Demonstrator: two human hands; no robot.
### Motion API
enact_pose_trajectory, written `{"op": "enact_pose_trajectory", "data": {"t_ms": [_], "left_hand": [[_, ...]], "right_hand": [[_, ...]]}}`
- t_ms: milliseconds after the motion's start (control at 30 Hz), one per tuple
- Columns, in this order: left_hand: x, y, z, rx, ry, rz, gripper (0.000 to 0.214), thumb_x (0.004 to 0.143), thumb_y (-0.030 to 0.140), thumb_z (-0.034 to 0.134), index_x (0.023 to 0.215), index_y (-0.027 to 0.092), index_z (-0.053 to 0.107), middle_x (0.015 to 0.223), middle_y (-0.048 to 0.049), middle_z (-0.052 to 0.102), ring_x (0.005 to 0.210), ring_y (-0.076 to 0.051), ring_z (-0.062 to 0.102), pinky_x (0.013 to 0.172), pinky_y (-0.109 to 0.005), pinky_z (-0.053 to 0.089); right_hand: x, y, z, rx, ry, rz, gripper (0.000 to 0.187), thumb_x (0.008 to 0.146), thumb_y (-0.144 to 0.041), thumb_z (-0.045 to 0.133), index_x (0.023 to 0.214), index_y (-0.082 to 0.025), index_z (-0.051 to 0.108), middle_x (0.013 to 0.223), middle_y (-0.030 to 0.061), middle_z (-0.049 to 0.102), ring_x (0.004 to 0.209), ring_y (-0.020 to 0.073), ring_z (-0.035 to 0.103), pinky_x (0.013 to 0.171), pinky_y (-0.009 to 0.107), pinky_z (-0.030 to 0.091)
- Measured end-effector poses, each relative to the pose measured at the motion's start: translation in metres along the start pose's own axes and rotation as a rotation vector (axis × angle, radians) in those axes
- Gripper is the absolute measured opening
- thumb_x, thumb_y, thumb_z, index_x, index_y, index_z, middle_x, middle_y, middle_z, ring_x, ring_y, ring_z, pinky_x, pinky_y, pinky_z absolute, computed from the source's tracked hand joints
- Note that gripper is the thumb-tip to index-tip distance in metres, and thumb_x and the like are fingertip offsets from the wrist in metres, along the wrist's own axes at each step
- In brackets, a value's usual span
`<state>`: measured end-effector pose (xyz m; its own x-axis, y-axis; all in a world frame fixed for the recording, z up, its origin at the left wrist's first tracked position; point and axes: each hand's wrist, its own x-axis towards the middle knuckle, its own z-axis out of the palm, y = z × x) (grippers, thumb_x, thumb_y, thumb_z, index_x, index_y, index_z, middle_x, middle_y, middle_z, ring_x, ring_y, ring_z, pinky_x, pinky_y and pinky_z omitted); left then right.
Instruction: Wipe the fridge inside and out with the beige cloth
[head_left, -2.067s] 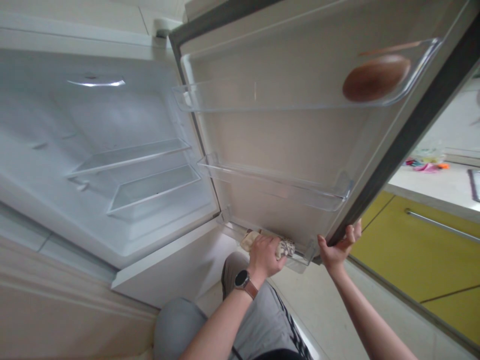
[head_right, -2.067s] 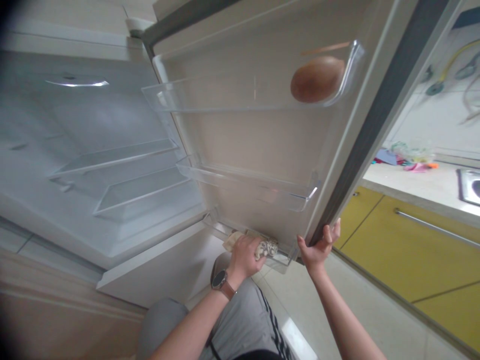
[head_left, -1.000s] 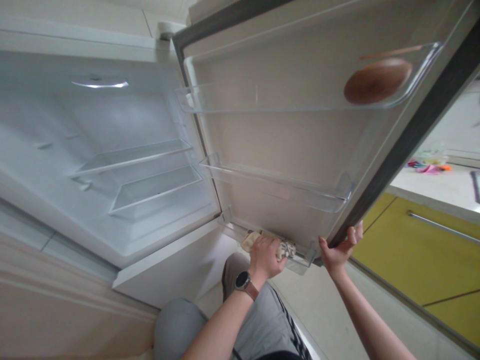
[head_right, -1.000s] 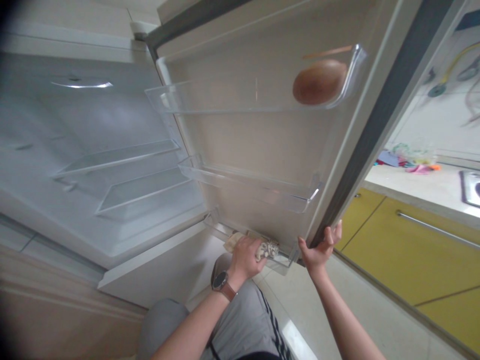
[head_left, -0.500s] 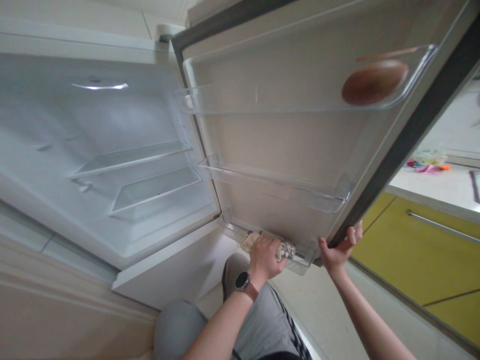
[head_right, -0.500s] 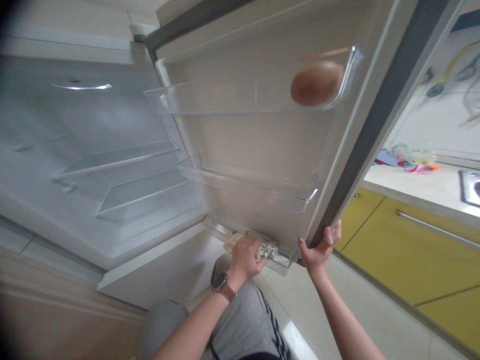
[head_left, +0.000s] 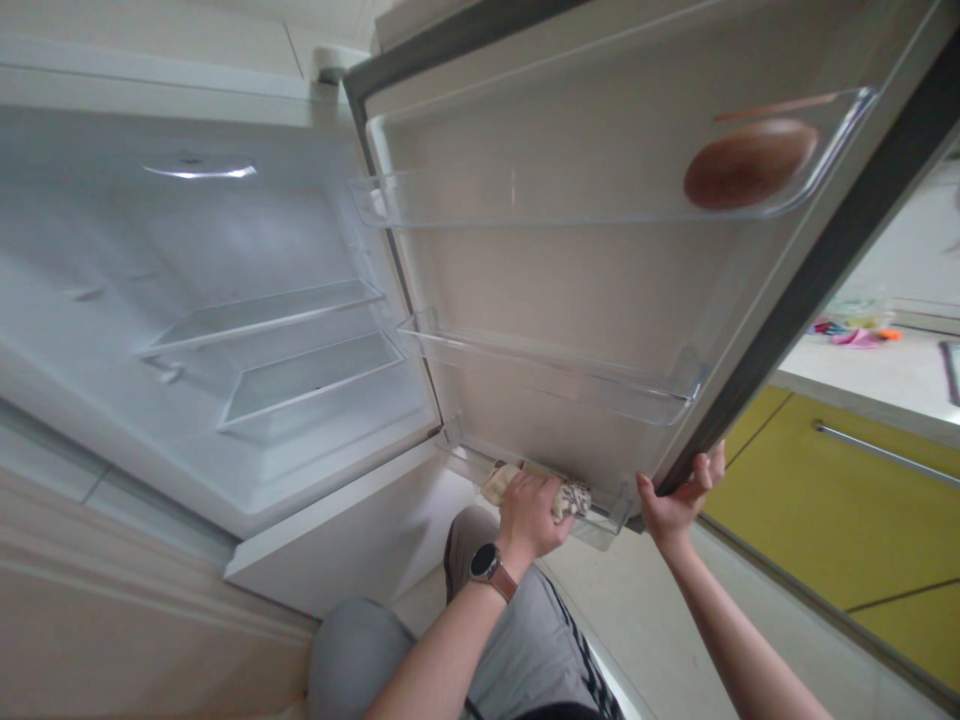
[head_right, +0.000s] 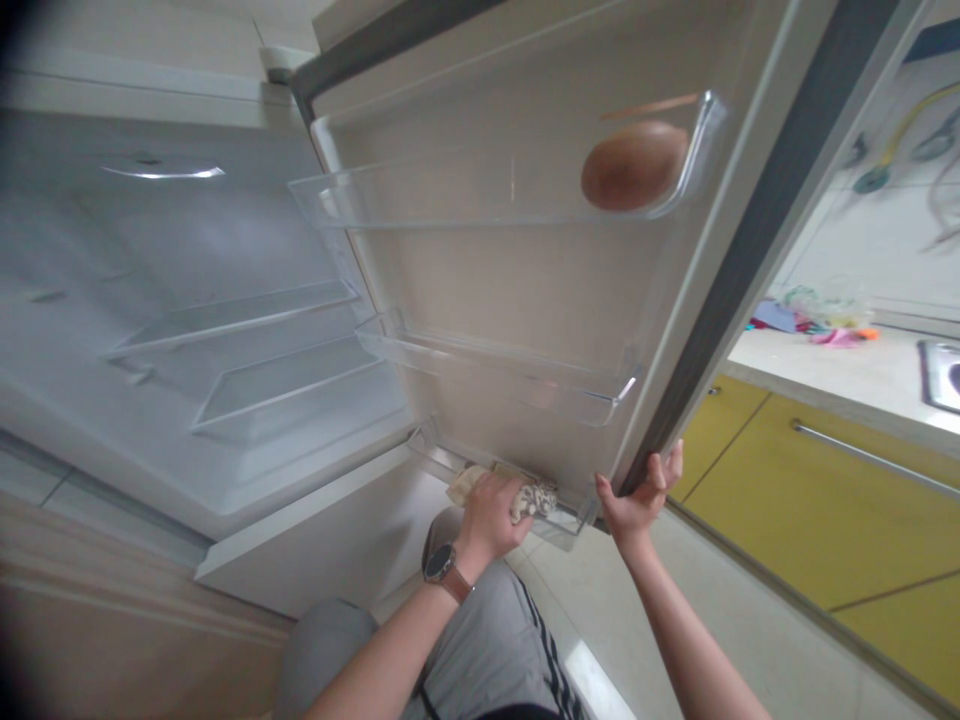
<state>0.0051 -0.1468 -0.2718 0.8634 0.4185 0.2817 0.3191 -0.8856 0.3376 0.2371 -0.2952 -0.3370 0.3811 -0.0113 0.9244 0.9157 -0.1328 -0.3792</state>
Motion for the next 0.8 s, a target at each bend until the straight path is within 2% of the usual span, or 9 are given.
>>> {"op": "enact_pose_trajectory", "data": {"t_ms": [200,567,800], "left_hand": [[0.0008,-0.0002,-0.0002,-0.015,0.001,0.004,0.019,0.081,0.033,0.073,0.096,0.022,0.069,0.099,-0.0095,0.075,0.102,-0.032,0.068,0.099,-0.041,0.05],[0.0003,-0.0016,0.0012,-0.011,0.003,0.003,0.02,0.081,0.035,0.074,0.096,0.022,0.068,0.099,-0.009,0.075,0.102,-0.032,0.068,0.098,-0.042,0.049],[0.0002,-0.0006,0.0,-0.007,0.008,0.006,0.018,0.082,0.034,0.073,0.093,0.022,0.067,0.098,-0.0089,0.074,0.101,-0.032,0.068,0.097,-0.041,0.049]], "right_hand": [[0.001,-0.0008,-0.0005,-0.017,-0.003,-0.069,0.089,0.086,-0.06,0.079,0.158,-0.032,0.035,0.174,0.0177,0.025,0.164,0.0444,0.023,0.125,0.076,0.024],[-0.0033,0.0052,0.0005,-0.013,-0.001,0.073,0.095,0.076,-0.073,0.08,0.15,-0.029,0.039,0.172,0.0186,0.027,0.163,0.0465,0.023,0.125,0.077,0.023],[0.0003,0.001,-0.0009,-0.005,-0.011,-0.027,0.09,0.083,-0.061,0.081,0.155,-0.031,0.036,0.173,0.0179,0.026,0.164,0.0443,0.022,0.124,0.075,0.025]]}}
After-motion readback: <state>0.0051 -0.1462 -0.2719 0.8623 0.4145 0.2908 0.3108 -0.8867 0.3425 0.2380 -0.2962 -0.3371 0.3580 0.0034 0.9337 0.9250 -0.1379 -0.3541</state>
